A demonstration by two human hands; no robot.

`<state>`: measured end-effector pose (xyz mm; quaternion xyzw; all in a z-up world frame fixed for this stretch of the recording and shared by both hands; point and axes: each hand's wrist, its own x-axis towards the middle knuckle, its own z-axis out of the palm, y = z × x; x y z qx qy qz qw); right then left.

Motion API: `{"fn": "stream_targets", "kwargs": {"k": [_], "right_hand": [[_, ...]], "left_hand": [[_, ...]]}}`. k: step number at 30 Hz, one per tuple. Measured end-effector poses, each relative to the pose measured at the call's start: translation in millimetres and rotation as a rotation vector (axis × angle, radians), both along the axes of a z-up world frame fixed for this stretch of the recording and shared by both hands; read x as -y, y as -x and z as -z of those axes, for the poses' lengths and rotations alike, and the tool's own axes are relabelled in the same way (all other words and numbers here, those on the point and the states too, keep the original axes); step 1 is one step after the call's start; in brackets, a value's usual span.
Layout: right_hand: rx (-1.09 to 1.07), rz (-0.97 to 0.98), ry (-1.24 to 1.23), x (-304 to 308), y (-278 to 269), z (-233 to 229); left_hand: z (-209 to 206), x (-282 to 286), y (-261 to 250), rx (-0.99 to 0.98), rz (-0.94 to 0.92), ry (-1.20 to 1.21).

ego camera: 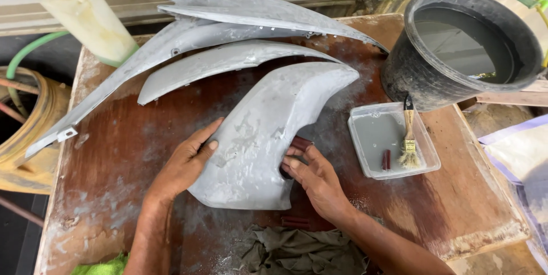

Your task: The person sands a grey plastic car part, likely a fender, using a red sanding block. They work on the surface and edges, occasionally dipping the block into a container of water. The person flips the part over to sand the other side and continues the process.

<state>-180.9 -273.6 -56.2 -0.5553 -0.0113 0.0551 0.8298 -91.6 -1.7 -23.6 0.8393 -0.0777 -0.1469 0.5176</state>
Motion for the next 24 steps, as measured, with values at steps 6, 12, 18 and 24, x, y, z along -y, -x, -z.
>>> {"fn": "stream_targets", "kwargs": {"k": [6, 12, 18, 24], "right_hand": [[-0.102, -0.023, 0.15, 13.5, -6.5, 21.0], [-0.004, -0.112, 0.305, 9.5, -3.4, 0.8], [0.079, -0.117, 0.464, 17.9, 0.0, -5.9], [0.553, 0.534, 1.316, 64.3, 6.6, -9.3]], "left_hand": [[1.9, 2.3, -8.8, -0.064, -0.015, -0.031], [-0.3, 24.5, 0.7, 0.154, -0.103, -0.01], [9.2, 35.4, 4.0, 0.335, -0.195, 0.006], [11.6, 35.2, 4.1, 0.358, -0.182, -0.022]]}}
